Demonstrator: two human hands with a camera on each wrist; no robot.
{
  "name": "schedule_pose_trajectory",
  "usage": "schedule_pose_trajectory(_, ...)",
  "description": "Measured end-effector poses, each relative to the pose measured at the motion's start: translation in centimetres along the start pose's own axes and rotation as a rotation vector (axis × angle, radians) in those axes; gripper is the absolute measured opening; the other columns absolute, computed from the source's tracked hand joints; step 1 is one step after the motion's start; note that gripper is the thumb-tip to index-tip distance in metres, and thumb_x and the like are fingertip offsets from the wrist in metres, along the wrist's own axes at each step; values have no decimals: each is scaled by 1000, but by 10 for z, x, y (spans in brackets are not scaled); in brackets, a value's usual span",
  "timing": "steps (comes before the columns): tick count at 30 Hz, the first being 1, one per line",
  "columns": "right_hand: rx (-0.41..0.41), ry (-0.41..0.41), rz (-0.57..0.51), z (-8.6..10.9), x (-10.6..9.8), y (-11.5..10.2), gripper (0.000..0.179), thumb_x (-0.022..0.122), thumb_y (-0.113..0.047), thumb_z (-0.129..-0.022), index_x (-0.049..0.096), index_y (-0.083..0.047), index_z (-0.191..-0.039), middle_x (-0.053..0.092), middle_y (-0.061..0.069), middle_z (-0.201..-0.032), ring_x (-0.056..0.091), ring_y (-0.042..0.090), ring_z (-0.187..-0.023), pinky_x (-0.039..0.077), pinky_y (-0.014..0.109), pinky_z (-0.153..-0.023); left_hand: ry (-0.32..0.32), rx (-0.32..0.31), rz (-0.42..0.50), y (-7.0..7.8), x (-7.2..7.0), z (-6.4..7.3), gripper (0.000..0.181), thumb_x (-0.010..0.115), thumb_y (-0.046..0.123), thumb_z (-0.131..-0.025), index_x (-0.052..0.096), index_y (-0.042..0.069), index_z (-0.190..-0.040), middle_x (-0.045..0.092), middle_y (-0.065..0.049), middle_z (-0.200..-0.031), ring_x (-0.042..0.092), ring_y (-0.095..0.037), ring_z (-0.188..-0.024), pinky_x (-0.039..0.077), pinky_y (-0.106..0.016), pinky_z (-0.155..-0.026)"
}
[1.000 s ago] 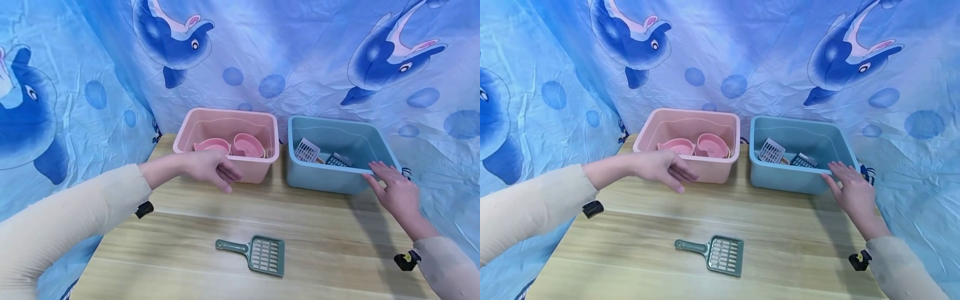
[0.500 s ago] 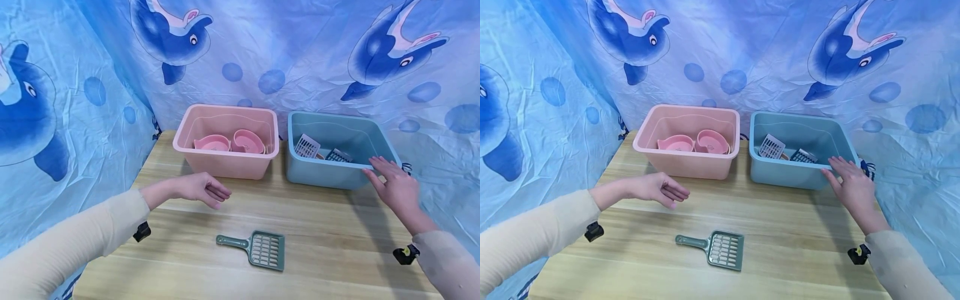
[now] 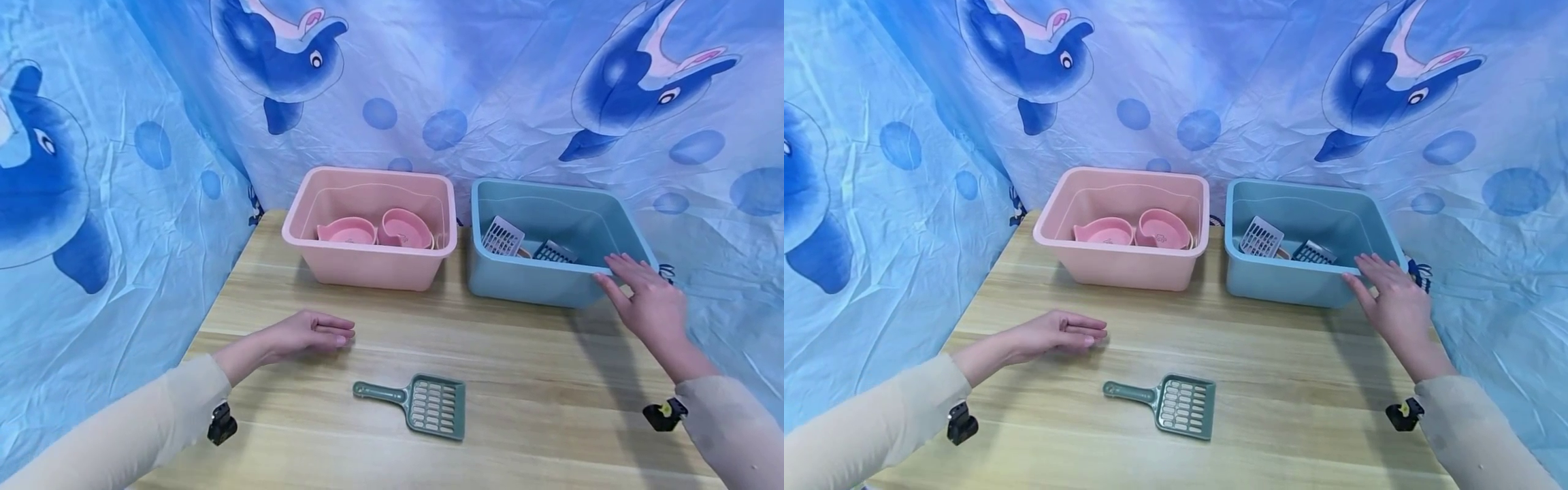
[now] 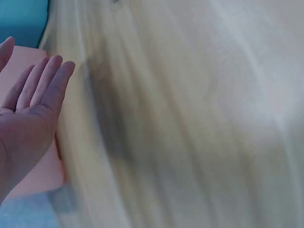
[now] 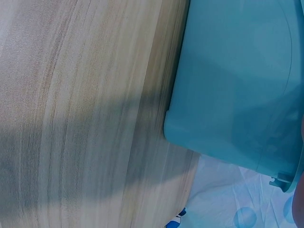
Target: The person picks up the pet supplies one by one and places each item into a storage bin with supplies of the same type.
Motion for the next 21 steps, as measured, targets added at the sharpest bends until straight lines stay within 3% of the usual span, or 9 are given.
schedule_pose_trajectory(9, 3, -20, 11, -1, 1, 0, 50, 78, -37, -98, 73, -3, -135, 71, 21, -133, 67, 53, -119, 40, 36, -39, -68, -72, 209, -22, 6, -1, 60, 66, 16, -108, 43, -14, -155, 57, -29, -151, 62, -38, -138, 54, -48, -112)
schedule_pose_trajectory(15, 21, -39, 14, -1, 4, 1, 49, 78, -36, -98, 73, -4, -136, 71, 21, -135, 66, 54, -121, 39, 34, -39, -96, -107, 211, -32, 13, 1, 56, 65, 17, -109, 47, -13, -153, 60, -27, -150, 65, -34, -134, 57, -47, -108)
schedule_pose_trajectory(21, 9, -17, 16, 0, 4, 3, 50, 76, -39, -99, 73, -4, -135, 71, 21, -134, 68, 52, -120, 39, 34, -40, -78, -139, 271, -42, 22, 2, 52, 63, 20, -110, 53, -12, -149, 66, -25, -143, 68, -33, -129, 59, -48, -106)
Point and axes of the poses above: each hand's wrist, its own z-axis away from the middle knuckle, its own x-axis out of the palm, y = z × x, the point moved 5 cm from there along -z, towards the middle knuckle
